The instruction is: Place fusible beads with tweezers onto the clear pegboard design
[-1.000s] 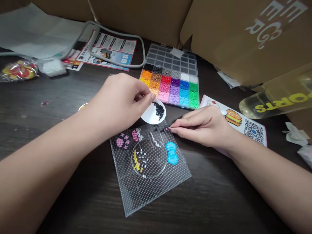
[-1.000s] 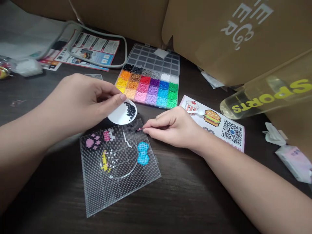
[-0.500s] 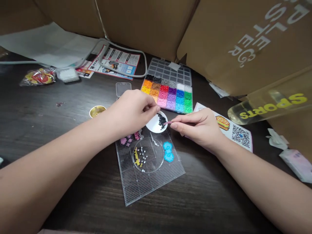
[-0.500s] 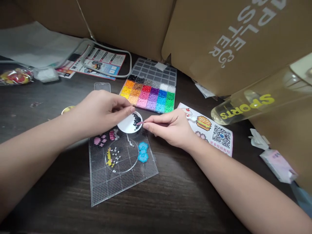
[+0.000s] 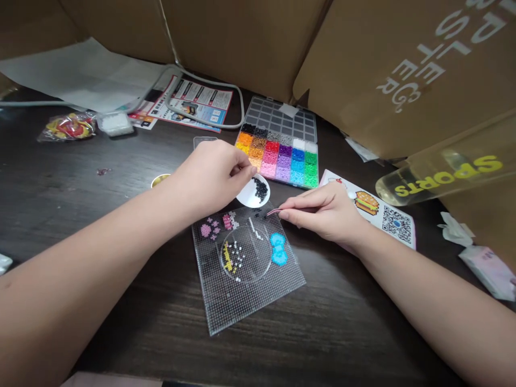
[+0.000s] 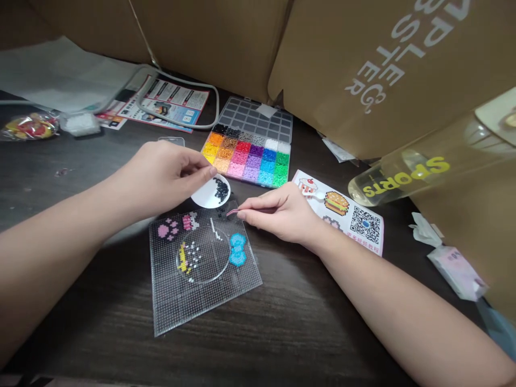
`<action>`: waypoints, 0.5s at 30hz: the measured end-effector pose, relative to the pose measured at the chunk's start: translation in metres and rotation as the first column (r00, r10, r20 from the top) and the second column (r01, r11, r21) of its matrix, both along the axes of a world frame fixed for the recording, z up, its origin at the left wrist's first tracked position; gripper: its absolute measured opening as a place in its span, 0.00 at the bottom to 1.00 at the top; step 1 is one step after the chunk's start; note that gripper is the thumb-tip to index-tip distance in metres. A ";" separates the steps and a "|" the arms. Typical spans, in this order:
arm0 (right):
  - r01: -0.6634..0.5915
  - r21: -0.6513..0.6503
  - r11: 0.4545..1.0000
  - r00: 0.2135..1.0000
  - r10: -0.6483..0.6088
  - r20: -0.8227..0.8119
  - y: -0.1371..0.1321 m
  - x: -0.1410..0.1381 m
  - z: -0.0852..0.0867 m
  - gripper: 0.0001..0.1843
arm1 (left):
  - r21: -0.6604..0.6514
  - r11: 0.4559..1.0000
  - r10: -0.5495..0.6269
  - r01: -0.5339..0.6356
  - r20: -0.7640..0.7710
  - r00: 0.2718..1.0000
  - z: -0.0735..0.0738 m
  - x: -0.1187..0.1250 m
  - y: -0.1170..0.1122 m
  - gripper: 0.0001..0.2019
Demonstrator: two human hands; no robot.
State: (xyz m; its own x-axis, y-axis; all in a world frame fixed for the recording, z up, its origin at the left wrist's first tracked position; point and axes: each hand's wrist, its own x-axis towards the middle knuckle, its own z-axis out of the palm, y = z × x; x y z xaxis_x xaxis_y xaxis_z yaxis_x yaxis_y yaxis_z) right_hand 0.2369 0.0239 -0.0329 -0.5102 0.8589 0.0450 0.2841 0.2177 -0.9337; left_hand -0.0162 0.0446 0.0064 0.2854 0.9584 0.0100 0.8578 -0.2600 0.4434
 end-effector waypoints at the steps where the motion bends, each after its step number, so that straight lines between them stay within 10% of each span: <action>1: -0.050 0.046 0.998 0.998 0.049 0.029 0.001 0.000 -0.001 0.08 | 0.009 1.000 0.014 -0.014 -0.022 1.000 -0.001 0.000 0.001 0.15; 15: -0.148 0.135 0.980 0.974 0.122 0.189 0.006 0.002 0.002 0.09 | -0.003 1.000 0.031 -0.031 -0.036 0.999 0.005 0.005 -0.002 0.15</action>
